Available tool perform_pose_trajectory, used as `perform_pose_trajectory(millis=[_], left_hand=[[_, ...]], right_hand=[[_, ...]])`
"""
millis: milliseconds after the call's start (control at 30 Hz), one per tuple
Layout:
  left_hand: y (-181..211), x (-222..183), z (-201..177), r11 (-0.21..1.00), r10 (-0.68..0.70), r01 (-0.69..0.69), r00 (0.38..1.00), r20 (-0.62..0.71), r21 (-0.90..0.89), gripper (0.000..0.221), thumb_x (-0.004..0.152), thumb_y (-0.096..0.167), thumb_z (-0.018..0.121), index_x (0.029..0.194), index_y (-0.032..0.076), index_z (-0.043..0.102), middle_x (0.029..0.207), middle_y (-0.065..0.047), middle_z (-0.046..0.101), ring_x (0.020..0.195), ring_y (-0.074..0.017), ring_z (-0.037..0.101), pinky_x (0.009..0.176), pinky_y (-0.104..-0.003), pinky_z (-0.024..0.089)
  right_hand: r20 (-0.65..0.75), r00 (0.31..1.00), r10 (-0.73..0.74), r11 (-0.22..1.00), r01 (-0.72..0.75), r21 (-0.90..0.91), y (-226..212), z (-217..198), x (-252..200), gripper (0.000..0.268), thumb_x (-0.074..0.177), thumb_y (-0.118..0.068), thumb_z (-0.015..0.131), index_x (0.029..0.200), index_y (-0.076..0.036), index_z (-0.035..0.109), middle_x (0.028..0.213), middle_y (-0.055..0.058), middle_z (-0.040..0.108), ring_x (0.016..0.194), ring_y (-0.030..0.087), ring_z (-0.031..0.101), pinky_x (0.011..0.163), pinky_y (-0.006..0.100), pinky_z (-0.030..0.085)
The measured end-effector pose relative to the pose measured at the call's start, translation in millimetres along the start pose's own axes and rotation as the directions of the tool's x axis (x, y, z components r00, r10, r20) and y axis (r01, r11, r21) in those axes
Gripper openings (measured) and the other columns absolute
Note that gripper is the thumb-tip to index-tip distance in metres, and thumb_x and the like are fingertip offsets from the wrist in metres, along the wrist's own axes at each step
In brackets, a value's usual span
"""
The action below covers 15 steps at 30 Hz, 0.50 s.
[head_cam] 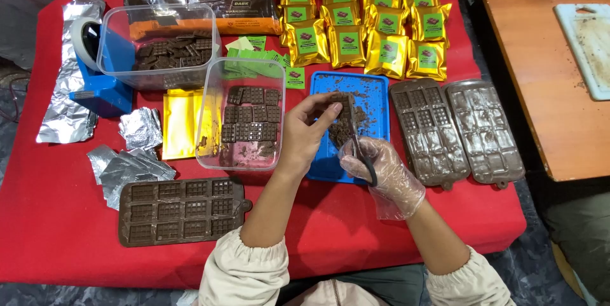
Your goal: The person uses scissors to cut chocolate bars into smaller pieces on a blue cutting board. They repeatedly trim edges and break off chunks, placing the pieces into a clear plastic container. The workspace includes chocolate molds, wrapped chocolate bars, and foil sheets on a red table.
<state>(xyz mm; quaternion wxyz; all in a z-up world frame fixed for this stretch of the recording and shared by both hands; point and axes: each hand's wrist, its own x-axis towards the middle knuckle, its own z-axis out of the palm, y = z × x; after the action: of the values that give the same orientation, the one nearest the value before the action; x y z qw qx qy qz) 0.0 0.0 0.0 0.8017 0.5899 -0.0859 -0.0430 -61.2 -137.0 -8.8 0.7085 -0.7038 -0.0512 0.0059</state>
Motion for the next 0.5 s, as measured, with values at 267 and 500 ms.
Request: perform_pose_trajectory(millis=[267,500], left_hand=[[-2.5,0.8,-0.1,1.000,-0.002,0.002,1.000,-0.003,0.006,0.029,0.086,0.025,0.068,0.109,0.008,0.065,0.086,-0.007,0.063,0.080,-0.0108,0.054,0.065,-0.027,0.043],[-1.4,1.8,0.1,1.000,-0.019,0.019,1.000,-0.002,0.000,0.028,0.087,0.025,0.067,0.110,0.009,0.065,0.087,-0.007,0.062,0.080,-0.0110,0.053,0.064,-0.027,0.042]], right_hand=[[-0.006,1.000,-0.010,1.000,0.010,0.015,-0.7,-0.2,-0.3,0.017,0.070,-0.013,0.076,0.069,-0.003,0.062,0.045,0.010,0.057,0.047,0.011,0.052,0.047,0.020,0.041],[-0.018,0.999,-0.030,0.999,0.031,0.020,-2.8,-1.6,-0.8,0.020,0.070,-0.013,0.076,0.064,-0.002,0.060,0.041,0.010,0.053,0.043,0.011,0.050,0.045,0.019,0.040]])
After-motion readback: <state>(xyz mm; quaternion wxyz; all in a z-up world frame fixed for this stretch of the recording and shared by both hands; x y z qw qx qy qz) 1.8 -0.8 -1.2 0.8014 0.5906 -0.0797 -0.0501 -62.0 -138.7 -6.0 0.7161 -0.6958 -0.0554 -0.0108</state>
